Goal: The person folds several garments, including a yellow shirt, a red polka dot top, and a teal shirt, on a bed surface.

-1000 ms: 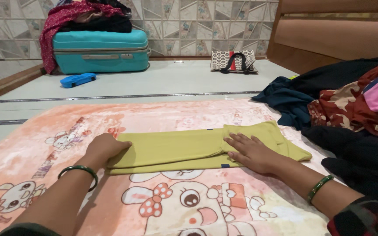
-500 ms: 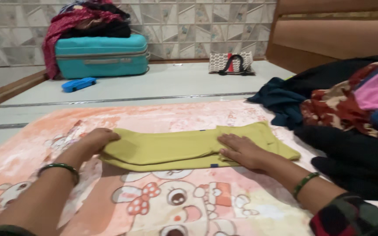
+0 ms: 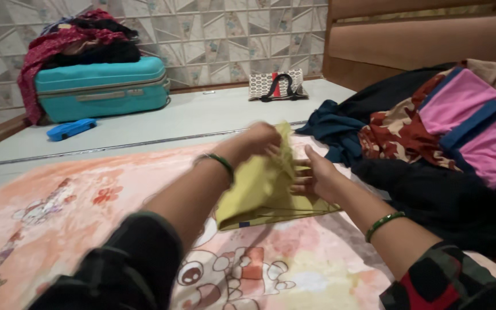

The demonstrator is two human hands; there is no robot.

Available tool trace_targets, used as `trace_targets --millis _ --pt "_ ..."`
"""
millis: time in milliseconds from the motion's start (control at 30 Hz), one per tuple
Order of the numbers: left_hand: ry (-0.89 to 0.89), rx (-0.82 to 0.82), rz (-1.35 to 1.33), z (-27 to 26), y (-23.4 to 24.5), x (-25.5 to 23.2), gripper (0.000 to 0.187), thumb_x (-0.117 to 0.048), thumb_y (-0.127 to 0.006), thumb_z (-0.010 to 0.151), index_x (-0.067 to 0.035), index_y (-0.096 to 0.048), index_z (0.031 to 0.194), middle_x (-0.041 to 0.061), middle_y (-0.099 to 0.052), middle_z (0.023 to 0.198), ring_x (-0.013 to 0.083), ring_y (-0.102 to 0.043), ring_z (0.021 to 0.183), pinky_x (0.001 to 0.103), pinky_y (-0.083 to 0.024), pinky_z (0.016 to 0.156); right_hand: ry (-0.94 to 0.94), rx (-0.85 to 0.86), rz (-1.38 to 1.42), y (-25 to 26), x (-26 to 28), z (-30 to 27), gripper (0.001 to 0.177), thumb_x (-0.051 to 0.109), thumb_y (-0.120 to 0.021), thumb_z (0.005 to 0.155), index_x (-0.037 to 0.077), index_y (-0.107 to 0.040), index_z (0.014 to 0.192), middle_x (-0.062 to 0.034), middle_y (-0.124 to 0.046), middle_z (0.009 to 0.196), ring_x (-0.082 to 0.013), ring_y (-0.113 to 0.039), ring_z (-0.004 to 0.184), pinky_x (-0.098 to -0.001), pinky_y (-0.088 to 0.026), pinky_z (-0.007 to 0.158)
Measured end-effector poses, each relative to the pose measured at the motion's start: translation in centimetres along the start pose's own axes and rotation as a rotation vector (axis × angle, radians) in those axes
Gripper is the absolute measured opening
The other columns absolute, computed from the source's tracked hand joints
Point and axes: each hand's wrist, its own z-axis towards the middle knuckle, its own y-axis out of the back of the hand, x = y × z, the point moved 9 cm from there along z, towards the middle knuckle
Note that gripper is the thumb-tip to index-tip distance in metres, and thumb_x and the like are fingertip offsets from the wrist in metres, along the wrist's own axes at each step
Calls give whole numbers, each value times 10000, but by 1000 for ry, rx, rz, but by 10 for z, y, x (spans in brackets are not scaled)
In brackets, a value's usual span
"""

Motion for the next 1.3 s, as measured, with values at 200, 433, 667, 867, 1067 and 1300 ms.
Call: trace_targets --millis 200,433,667,867,1067,1300 --pt "-87 -214 89 -29 -17 53 646 -219 -624 907 -23 -453 1499 168 -695 1230 248 -664 920 357 -550 761 -81 -71 -169 9 -5 -10 401 324 -581 971 50 -637 1258 -101 -733 1084 -252 -728 930 -437 -606 792" --pt "-33 -309 434 -144 36 52 560 -353 -627 918 -84 -592 1409 145 -690 1348 274 -747 1139 367 -554 983 90 -241 -250 46 20 15 259 105 -720 862 -90 -706 1031 -205 -730 1029 -331 -724 860 -453 -597 738" --pt "-278 -59 853 -214 -22 38 809 -457 -794 819 -37 -478 1434 215 -428 1535 415 -290 1470 518 -225 1164 -1 -356 -783 66 13 -2 363 177 -845 834 -97 -727 1040 -183 -714 1042 -313 -705 923 -437 -553 775" --pt "-297 -84 802 -215 -23 46 661 -392 -644 886 -61 -503 1440 198 -443 1549 411 -328 1479 529 -178 1222 -87 -275 -431 47 11 -29 287 131 -734 853 -48 -738 1077 -188 -751 1050 -298 -728 867 -419 -585 715" --pt "-357 -147 882 -221 -30 47 594 -226 -574 883 -29 -488 1437 217 -453 1532 418 -347 1460 530 -184 1221 42 -319 -540 24 27 -45 696 42 -771 823 209 -524 1452 -83 -712 1109 -188 -705 905 -358 -588 735" --pt "-301 -137 962 -218 -33 47 631 -62 -592 810 -23 -467 1428 191 -432 1543 373 -329 1474 514 -200 1213 354 -184 -572 28 55 -28 545 28 -704 853 184 -690 1375 -60 -732 1110 -121 -671 825 -283 -567 710"
